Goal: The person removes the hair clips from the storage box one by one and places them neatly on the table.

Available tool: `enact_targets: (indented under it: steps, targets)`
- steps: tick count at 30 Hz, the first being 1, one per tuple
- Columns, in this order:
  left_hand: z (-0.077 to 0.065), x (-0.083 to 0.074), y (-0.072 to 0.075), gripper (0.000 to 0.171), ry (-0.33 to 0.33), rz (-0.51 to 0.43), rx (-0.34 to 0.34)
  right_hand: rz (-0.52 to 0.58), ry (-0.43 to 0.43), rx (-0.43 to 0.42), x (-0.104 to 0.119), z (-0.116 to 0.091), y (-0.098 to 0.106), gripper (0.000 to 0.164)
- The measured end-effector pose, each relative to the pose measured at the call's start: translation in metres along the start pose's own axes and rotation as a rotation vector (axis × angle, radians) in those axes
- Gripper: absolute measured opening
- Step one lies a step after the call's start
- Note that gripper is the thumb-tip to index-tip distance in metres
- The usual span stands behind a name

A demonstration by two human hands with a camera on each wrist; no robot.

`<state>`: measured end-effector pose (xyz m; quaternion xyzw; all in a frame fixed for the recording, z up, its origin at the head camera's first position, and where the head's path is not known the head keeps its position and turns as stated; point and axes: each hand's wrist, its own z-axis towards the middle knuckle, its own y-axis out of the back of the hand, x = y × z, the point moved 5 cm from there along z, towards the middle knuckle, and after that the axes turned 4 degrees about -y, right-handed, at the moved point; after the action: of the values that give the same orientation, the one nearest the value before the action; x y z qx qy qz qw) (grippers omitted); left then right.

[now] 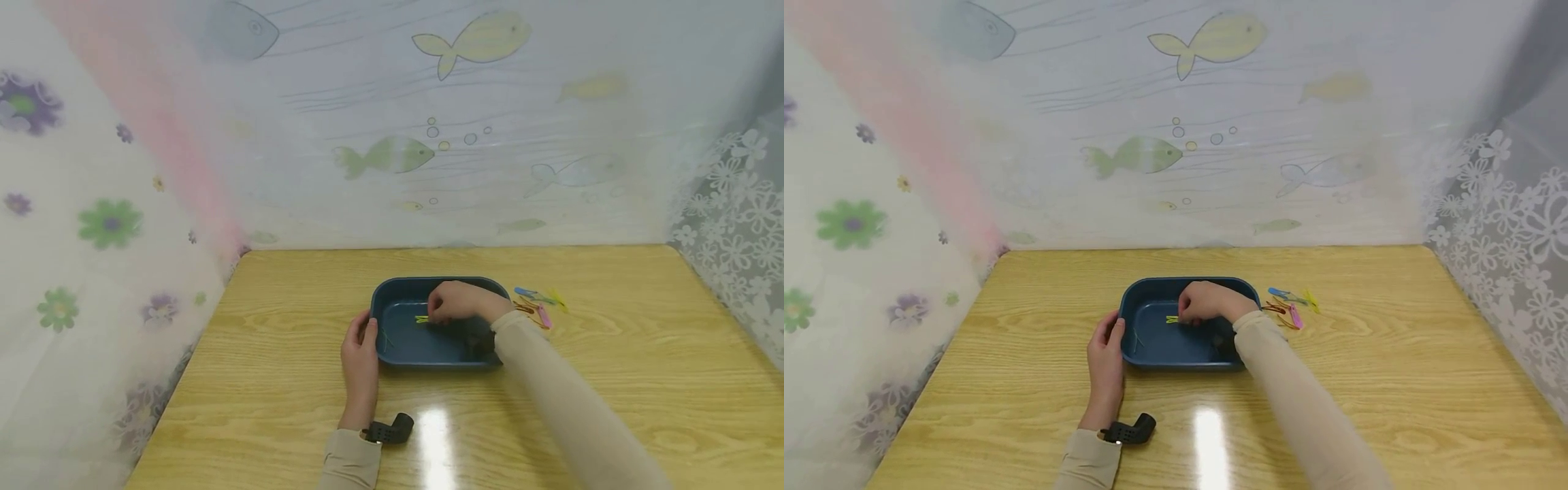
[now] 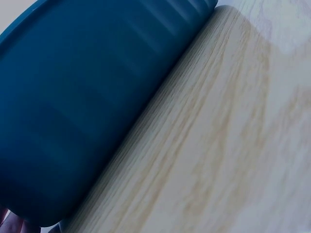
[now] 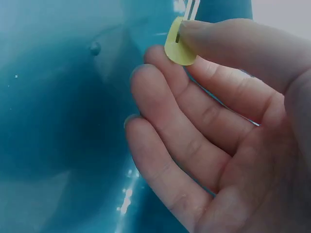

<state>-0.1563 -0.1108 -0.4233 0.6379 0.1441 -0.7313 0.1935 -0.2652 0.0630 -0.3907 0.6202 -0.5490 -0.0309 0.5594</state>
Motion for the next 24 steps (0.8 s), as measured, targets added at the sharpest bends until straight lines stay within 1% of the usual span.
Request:
enact_targets:
  steps: [2, 4, 8, 11, 18, 24]
  targets:
    - [-0.001, -0.004, 0.000, 0.031, 0.006, -0.002, 0.005, 0.021, -0.002, -0.004, 0.001, -0.004, 0.002, 0.009]
    - [-0.004, -0.013, 0.000, 0.030, 0.010, 0.003, 0.009, 0.041, -0.005, -0.012, 0.001, -0.007, 0.004, 0.009]
    - [-0.003, -0.010, 0.000, 0.032, 0.014, 0.018, -0.001, 0.069, 0.003, -0.036, -0.002, -0.012, 0.007, 0.012]
    - [0.001, 0.003, 0.001, 0.035, 0.009, 0.026, -0.009, 0.087, 0.008, -0.053, -0.003, -0.015, 0.009, 0.013]
    - [0.001, 0.004, 0.000, 0.032, 0.011, 0.014, -0.010, 0.086, 0.042, -0.090, -0.006, -0.029, 0.015, 0.009]
    - [0.001, 0.002, -0.002, 0.032, 0.009, 0.010, -0.009, 0.063, 0.077, -0.167, -0.008, -0.041, 0.022, 0.008]
